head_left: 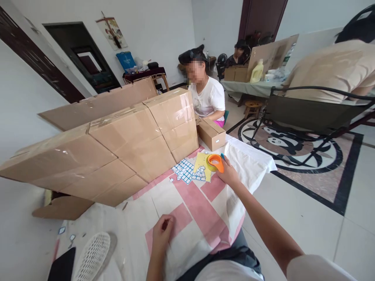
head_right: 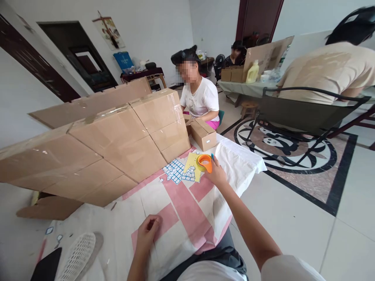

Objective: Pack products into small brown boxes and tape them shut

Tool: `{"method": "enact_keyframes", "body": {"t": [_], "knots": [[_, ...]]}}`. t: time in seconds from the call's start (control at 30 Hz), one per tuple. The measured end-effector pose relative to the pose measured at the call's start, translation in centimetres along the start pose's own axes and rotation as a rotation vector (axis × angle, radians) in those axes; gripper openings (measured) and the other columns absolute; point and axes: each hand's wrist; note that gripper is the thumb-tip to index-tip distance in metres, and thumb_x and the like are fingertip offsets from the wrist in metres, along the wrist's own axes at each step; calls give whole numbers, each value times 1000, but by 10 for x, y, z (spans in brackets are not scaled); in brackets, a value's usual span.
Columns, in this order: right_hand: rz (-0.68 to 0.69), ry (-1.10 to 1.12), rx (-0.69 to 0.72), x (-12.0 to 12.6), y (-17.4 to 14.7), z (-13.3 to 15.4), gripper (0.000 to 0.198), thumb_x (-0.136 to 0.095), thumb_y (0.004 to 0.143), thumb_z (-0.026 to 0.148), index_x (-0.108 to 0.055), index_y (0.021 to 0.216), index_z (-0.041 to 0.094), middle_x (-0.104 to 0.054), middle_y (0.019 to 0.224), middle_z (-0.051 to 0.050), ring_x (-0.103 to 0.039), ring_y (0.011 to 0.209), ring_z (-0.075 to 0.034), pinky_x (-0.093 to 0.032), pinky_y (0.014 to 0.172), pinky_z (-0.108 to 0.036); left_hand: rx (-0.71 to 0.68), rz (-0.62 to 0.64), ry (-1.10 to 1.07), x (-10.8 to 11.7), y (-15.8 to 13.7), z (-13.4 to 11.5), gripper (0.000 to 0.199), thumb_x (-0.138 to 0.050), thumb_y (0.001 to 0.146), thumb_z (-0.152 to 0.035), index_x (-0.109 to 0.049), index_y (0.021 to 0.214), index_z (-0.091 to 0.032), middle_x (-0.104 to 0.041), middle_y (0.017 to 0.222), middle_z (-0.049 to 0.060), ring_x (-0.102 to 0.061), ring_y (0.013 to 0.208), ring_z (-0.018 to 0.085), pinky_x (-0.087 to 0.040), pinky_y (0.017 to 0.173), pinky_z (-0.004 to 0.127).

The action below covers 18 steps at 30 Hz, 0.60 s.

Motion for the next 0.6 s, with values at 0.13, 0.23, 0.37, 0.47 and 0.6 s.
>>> {"method": "enact_keyframes", "body": {"t": [0.13, 0.23, 0.37, 0.47, 0.6], "knots": [[-70, 240, -81, -3, 0, -11, 68, -63, 81, 29, -48, 148, 25, -39, 160, -11, -56, 129, -34, -48, 106, -44, 4, -27, 13, 0, -1, -4, 36, -67, 82, -55, -72, 81, -20, -72, 81, 5, -64, 78, 21, -49, 73, 32], [-113, 493, -109, -1, 1, -25, 60, -60, 82, 35, -57, 140, 19, -57, 145, -13, -59, 125, -31, -50, 104, -42, 7, -46, 14, -2, -1, -6, 37, -67, 82, -57, -71, 80, -19, -71, 80, 5, -65, 78, 22, -50, 73, 32], [-111, 627, -146, 10, 0, -36, 58, -51, 89, 45, -59, 137, 16, -71, 124, -11, -69, 110, -26, -56, 92, -37, 10, -72, 11, -8, 1, -12, 39, -66, 82, -58, -69, 78, -20, -70, 78, 4, -64, 76, 21, -50, 72, 31], [-214, 825, -168, 22, -5, -33, 55, -58, 85, 50, -63, 133, 21, -70, 130, -8, -65, 119, -25, -56, 92, -35, 3, -79, 13, -20, 8, -22, 39, -66, 82, -59, -70, 78, -20, -69, 75, 4, -64, 73, 20, -50, 69, 30], [-178, 1131, -263, 39, -22, -11, 55, -66, 80, 49, -65, 128, 22, -73, 122, -8, -70, 109, -26, -58, 81, -31, -65, -75, 9, -43, 27, -52, 34, -65, 85, -54, -71, 83, -21, -70, 83, 5, -64, 80, 21, -51, 73, 31]]}}
Point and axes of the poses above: each hand's wrist, its own y-axis towards the middle knuckle, its own x-axis out of the back of the hand, z = x × y
